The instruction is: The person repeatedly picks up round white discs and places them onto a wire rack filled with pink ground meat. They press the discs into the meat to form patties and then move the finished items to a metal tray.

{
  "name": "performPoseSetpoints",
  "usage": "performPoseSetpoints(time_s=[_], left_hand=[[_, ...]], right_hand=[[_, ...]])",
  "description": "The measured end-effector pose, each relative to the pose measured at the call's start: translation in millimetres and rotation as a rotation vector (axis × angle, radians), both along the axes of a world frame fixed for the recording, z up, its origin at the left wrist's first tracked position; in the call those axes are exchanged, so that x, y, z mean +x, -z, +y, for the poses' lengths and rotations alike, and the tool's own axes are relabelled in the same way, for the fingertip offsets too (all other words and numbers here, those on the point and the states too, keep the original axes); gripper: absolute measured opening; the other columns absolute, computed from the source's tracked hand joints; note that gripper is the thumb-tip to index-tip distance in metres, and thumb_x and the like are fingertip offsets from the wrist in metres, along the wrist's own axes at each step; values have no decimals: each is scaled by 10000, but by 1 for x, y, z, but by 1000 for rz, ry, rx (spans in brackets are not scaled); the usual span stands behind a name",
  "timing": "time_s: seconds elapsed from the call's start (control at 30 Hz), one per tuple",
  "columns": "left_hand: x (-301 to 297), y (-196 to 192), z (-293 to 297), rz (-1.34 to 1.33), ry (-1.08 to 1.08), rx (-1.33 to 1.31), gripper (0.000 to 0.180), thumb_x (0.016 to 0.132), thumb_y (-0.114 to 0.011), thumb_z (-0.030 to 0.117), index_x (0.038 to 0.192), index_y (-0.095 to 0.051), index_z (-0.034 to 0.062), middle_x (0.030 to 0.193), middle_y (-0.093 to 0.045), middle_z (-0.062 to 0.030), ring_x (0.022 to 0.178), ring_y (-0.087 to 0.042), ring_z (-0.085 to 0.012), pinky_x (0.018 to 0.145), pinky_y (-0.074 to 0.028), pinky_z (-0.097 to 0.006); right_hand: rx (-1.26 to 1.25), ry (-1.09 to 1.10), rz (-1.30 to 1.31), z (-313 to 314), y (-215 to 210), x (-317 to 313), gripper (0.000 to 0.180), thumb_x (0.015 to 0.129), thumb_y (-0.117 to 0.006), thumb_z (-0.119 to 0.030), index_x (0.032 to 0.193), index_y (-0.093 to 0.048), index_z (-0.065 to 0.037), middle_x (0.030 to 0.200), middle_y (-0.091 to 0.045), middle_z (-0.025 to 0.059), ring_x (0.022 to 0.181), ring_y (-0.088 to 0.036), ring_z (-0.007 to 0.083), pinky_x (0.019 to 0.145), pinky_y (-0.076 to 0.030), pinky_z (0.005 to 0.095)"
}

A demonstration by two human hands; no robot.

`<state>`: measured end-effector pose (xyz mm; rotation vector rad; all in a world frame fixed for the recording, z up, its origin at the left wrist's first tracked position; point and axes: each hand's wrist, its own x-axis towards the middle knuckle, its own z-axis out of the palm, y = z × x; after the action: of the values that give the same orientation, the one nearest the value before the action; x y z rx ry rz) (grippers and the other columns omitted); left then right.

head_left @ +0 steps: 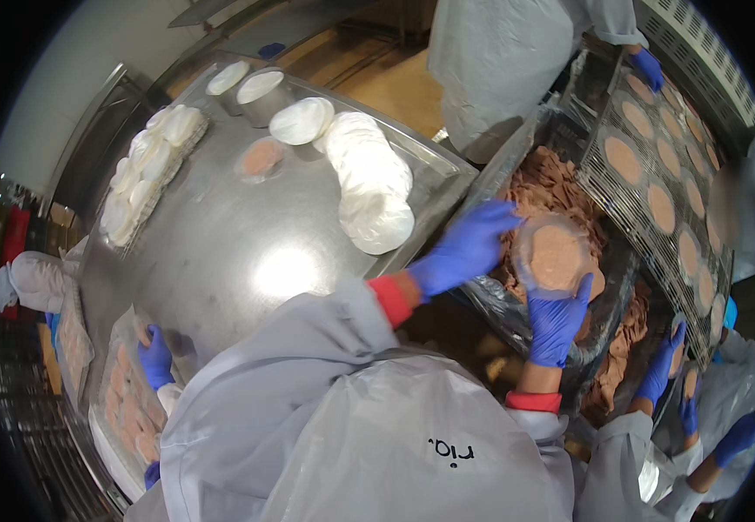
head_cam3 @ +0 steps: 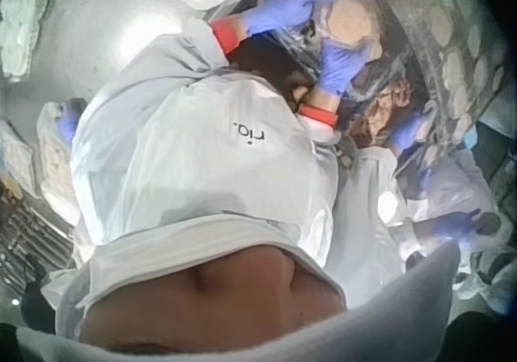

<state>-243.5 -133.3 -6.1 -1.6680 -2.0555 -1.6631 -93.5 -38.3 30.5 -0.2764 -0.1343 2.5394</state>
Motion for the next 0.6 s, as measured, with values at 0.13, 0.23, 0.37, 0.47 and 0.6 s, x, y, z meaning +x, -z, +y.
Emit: performPoseSetpoints(time_s=[0.13,0.23,0.37,0.47,0.6], left_hand=[[-57,36,-125,104,-407,-506,327,798,-453,63,1116,-511,16,1154,-490,-188,1120,-419,-341,949,-325,-371],[-65,73,-148,127,-442,-407,253,840,-426,137,1039,-543,36,1072,-541,-164,1040,-481,-303,900,-364,-349],[-88,82,-150,-72,-593,-312,187,851,-450,142,950,-559,27,932,-588,-107,891,-551,-239,792,-417,-333],[-96,31,-134,-1112,-363,236,154,868,-450,146,950,-531,44,909,-568,-70,863,-556,-146,737,-467,-276],[-82,-3,-31,-707,98,124,268,887,-419,180,1103,-471,29,1061,-522,-90,978,-518,-186,843,-440,-321]], right_hand=[[-114,-182,19,-19,3,-14,507,852,-430,-299,1286,-305,-68,1335,-295,154,1239,-257,347,984,-210,563],[-150,-163,-94,-17,5,-23,514,836,-456,-259,1282,-304,-54,1336,-296,153,1228,-283,339,976,-218,573],[166,140,-257,19,-17,-10,489,821,-466,-186,1266,-326,-39,1263,-378,166,1174,-359,303,965,-292,491],[738,786,-585,75,-46,14,478,807,-507,-167,1240,-360,-30,1174,-439,164,1115,-414,250,935,-349,374],[1920,1097,-1410,115,-64,9,674,695,-615,-197,1275,-316,-28,1318,-303,178,1236,-258,319,1016,-208,403]])
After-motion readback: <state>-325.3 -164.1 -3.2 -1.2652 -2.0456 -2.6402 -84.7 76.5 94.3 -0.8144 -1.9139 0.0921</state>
